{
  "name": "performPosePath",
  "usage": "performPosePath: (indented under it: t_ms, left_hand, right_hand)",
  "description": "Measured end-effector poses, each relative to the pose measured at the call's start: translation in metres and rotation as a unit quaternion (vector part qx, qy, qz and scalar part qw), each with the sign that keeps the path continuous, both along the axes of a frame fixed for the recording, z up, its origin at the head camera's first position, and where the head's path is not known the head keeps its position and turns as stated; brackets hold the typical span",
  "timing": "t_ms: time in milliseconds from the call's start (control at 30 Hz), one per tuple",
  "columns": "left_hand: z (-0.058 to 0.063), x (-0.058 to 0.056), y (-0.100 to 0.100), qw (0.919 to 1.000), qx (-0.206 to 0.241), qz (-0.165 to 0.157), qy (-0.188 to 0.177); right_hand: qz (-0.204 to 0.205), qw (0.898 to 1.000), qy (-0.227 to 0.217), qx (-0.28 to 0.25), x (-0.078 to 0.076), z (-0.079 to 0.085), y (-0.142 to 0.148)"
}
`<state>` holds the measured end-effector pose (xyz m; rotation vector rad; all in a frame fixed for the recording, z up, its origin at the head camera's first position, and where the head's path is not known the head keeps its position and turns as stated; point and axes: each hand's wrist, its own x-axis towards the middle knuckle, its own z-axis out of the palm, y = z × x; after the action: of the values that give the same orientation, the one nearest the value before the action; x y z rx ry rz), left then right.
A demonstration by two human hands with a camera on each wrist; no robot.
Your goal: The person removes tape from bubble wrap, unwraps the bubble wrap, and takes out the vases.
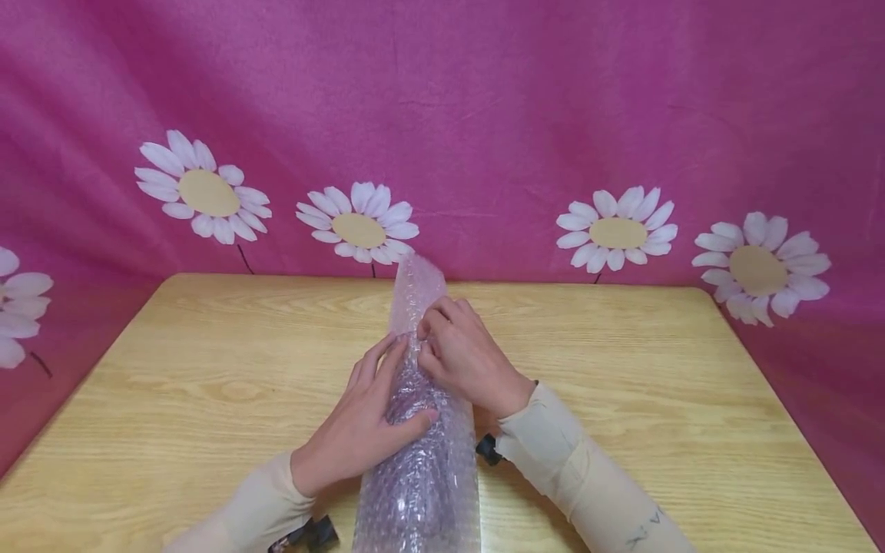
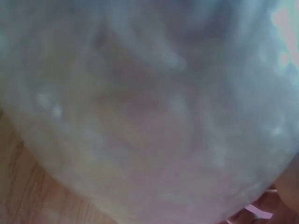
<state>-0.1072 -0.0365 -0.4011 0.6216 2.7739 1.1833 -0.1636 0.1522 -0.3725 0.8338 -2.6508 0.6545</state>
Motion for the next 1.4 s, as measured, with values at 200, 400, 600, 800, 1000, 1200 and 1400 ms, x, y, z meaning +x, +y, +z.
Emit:
performPosePath:
  t_ms: [200,400,600,800,1000,1200,1400]
  left_hand:
    - [0.0004,-0.0001,0.0001,1.0000,-0.002,0.000,-0.003]
    - [0.0005,-0.0007,0.0004,1.0000,-0.004,-0.004,-0.003]
    - [0.0020,-0.0002,-0.0005,1.0000,-0.003,-0.004,-0.006]
    - [0.0020,0.0012,-0.0001,1.0000,-0.001,-0.002,-0.007]
    - [0.0011,0.0013,0.0007,1.0000,0.001,-0.002,-0.004]
    - [-0.0002,0.0023,-0.0002,1.0000,0.001,0.001,-0.001]
    - [0.0000,0.0012,0.0003,1.0000,0.002,-0.002,-0.001]
  right_hand:
    - [0.003,1.000,-0.002,-0.004,-0.0003,0.0003,-0.0001]
    - [-0.005,1.000,-0.013,-0.003,-0.0005,-0.0001,0.0005]
    - [0.000,1.000,-0.017,-0.010,-0.0012,0.0004,-0.0001]
    - [0.006,1.000,-0.011,-0.010,0.0004,0.0000,0.0003]
    - [0.005,1.000,-0.015,-0.014,0.0013,-0.0003,0.0006]
    - [0.013,1.000,-0.010,-0.021,0.0013,-0.0015,-0.0002]
    - [0.009,1.000,-0.011,-0.020,0.0013,-0.0008,0.0006]
